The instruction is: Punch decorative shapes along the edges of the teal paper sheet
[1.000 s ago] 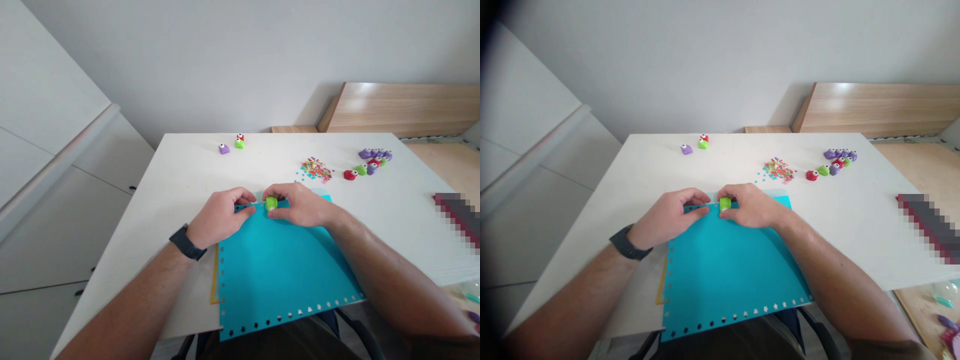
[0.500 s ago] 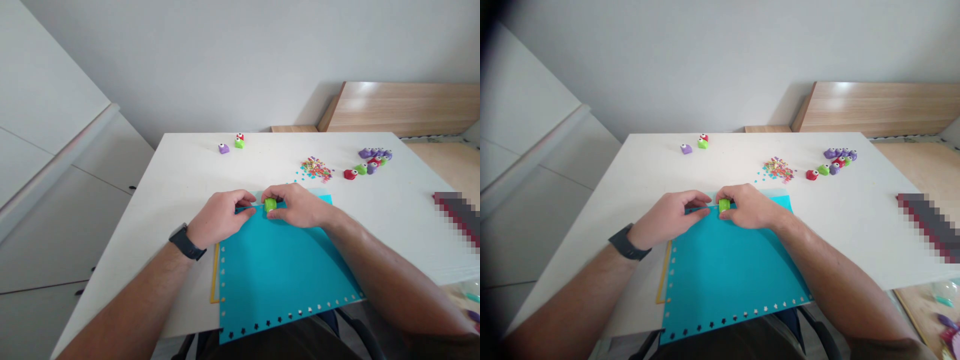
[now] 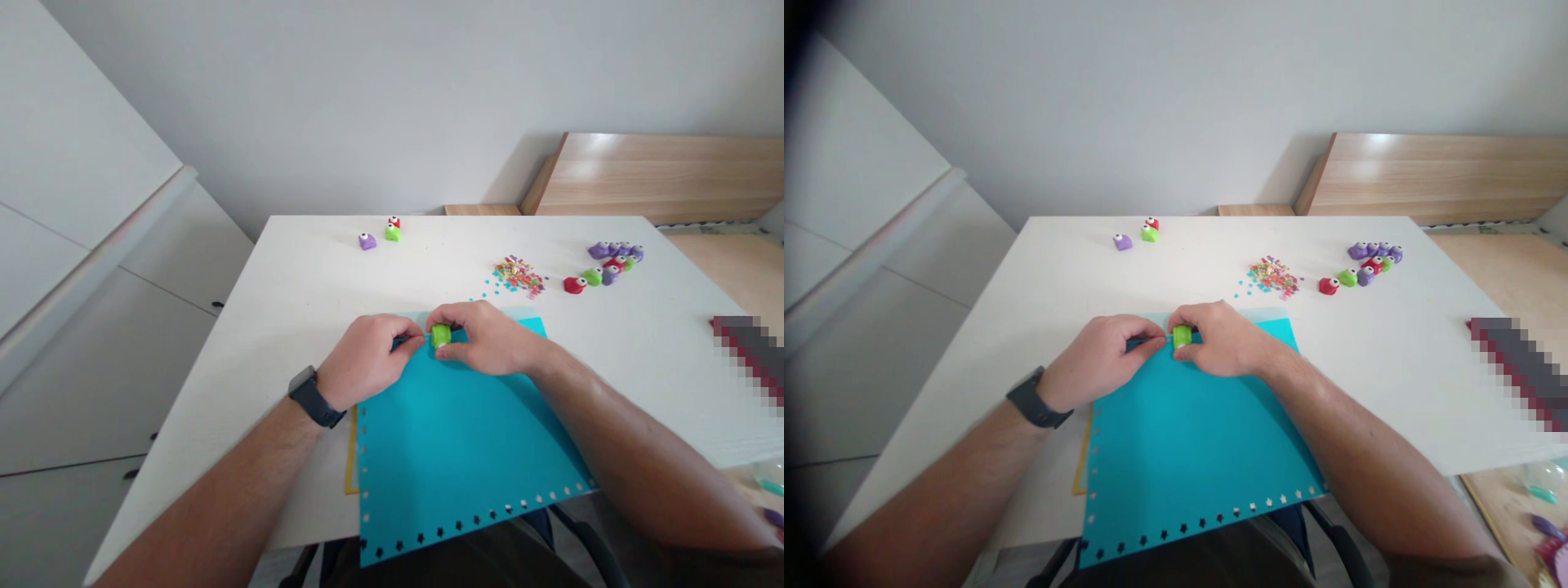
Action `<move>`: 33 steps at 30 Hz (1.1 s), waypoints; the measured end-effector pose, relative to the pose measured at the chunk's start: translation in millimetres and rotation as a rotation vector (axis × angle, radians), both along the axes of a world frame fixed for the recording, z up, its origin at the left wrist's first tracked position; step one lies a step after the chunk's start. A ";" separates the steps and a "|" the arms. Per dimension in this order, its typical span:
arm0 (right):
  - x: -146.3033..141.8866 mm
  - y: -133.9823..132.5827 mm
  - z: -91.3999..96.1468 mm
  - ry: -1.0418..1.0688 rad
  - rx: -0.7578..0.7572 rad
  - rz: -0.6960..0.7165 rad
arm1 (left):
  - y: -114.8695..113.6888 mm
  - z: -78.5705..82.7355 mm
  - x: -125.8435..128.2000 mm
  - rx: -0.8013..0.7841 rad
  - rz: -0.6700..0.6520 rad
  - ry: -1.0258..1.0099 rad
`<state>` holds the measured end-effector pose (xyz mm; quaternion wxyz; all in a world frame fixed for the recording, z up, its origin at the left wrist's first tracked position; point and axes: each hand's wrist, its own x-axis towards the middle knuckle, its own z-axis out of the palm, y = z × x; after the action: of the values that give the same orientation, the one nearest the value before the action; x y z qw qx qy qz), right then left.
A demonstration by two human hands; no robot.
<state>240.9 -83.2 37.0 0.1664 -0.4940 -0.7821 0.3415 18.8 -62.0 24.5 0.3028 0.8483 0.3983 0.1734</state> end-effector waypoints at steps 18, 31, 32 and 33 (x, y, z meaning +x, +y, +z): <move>-5.9 -2.3 -2.5 -0.046 0.047 0.010 | -2.9 3.0 -0.5 -0.007 0.011 -0.020; -9.5 -3.8 1.3 -0.068 0.095 0.028 | -8.1 -2.1 11.4 0.188 0.000 0.072; -9.6 -3.8 1.4 -0.068 0.102 0.030 | -8.7 -1.4 11.7 0.214 0.000 0.081; -9.6 -3.8 1.3 -0.068 0.108 0.030 | -9.4 -0.6 11.9 0.235 0.000 0.092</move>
<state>231.3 -86.9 38.3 0.1608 -0.4837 -0.8119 0.2844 30.7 -71.4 23.9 0.1826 0.8851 0.3886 0.1797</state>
